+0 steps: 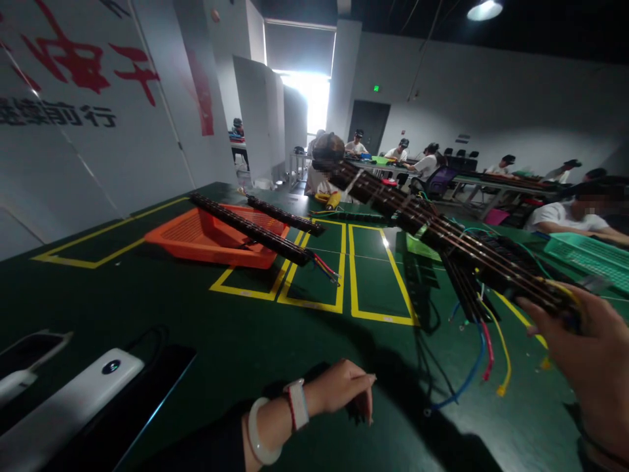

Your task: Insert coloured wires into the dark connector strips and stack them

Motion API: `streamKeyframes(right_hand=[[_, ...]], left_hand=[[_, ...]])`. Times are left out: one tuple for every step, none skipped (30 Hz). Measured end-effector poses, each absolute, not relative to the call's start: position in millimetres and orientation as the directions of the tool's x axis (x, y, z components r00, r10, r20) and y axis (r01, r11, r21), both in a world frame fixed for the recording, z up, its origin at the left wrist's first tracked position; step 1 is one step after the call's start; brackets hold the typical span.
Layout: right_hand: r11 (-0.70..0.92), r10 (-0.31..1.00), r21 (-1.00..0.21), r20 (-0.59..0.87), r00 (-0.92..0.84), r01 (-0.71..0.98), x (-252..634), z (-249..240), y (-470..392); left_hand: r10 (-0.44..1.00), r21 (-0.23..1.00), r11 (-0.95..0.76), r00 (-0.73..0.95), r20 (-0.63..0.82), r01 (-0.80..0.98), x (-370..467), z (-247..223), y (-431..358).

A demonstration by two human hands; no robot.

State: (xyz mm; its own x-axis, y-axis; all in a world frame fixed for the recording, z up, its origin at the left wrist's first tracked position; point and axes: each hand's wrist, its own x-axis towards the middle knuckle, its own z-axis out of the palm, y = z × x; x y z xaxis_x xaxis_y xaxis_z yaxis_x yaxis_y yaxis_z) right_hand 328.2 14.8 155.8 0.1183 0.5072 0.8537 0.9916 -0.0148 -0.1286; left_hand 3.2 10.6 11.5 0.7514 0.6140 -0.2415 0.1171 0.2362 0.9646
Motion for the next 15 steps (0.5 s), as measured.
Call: streamKeyframes(right_hand=[[-0.071, 0.475, -0.141, 0.866, 0.158, 0.987, 332, 158, 22], [-0.128, 0.49, -0.137, 0.852, 0.183, 0.982, 335, 160, 29], [-0.203, 0.472, -0.118, 0.858, 0.203, 0.972, 338, 163, 37], [-0.262, 0.503, -0.075, 0.84, 0.203, 0.962, 341, 165, 46], [-0.308, 0.544, -0.023, 0.816, 0.196, 0.951, 343, 167, 54], [-0.34, 0.579, 0.035, 0.796, 0.18, 0.94, 346, 169, 64], [-0.35, 0.621, 0.095, 0.768, 0.155, 0.932, 348, 170, 73], [-0.355, 0.643, 0.141, 0.754, 0.132, 0.924, 351, 172, 83], [-0.346, 0.671, 0.189, 0.735, 0.101, 0.919, 355, 174, 93], [-0.327, 0.697, 0.233, 0.713, 0.067, 0.916, 358, 175, 103], [-0.314, 0.721, 0.267, 0.692, 0.046, 0.911, 362, 176, 112], [-0.303, 0.745, 0.291, 0.666, 0.035, 0.907, 366, 177, 121], [-0.283, 0.77, 0.317, 0.637, 0.018, 0.905, 369, 178, 130], [-0.278, 0.787, 0.326, 0.616, 0.02, 0.903, 372, 178, 137], [-0.276, 0.8, 0.329, 0.599, 0.027, 0.903, 372, 178, 144]], left_hand=[[0.613, 0.962, 0.242, 0.749, -0.25, 0.122, 3, 12, 11], [0.612, 0.961, 0.247, 0.748, -0.255, 0.125, 3, 12, 10], [0.613, 0.96, 0.248, 0.747, -0.257, 0.126, 3, 11, 10], [0.616, 0.96, 0.248, 0.744, -0.258, 0.127, 3, 11, 10], [0.621, 0.961, 0.246, 0.741, -0.257, 0.127, 3, 11, 10], [0.625, 0.962, 0.243, 0.737, -0.256, 0.128, 3, 11, 10], [0.629, 0.963, 0.239, 0.734, -0.254, 0.128, 3, 11, 10], [0.632, 0.964, 0.234, 0.733, -0.251, 0.128, 2, 12, 10], [0.635, 0.965, 0.226, 0.732, -0.247, 0.13, 2, 13, 10], [0.636, 0.968, 0.213, 0.732, -0.242, 0.135, 1, 15, 9], [0.639, 0.968, 0.203, 0.73, -0.243, 0.144, 1, 17, 9], [0.641, 0.967, 0.2, 0.726, -0.249, 0.155, 0, 19, 9], [0.64, 0.965, 0.204, 0.724, -0.258, 0.164, 0, 22, 8], [0.638, 0.963, 0.21, 0.723, -0.266, 0.169, -1, 24, 8], [0.636, 0.961, 0.218, 0.723, -0.271, 0.169, -1, 26, 8]])
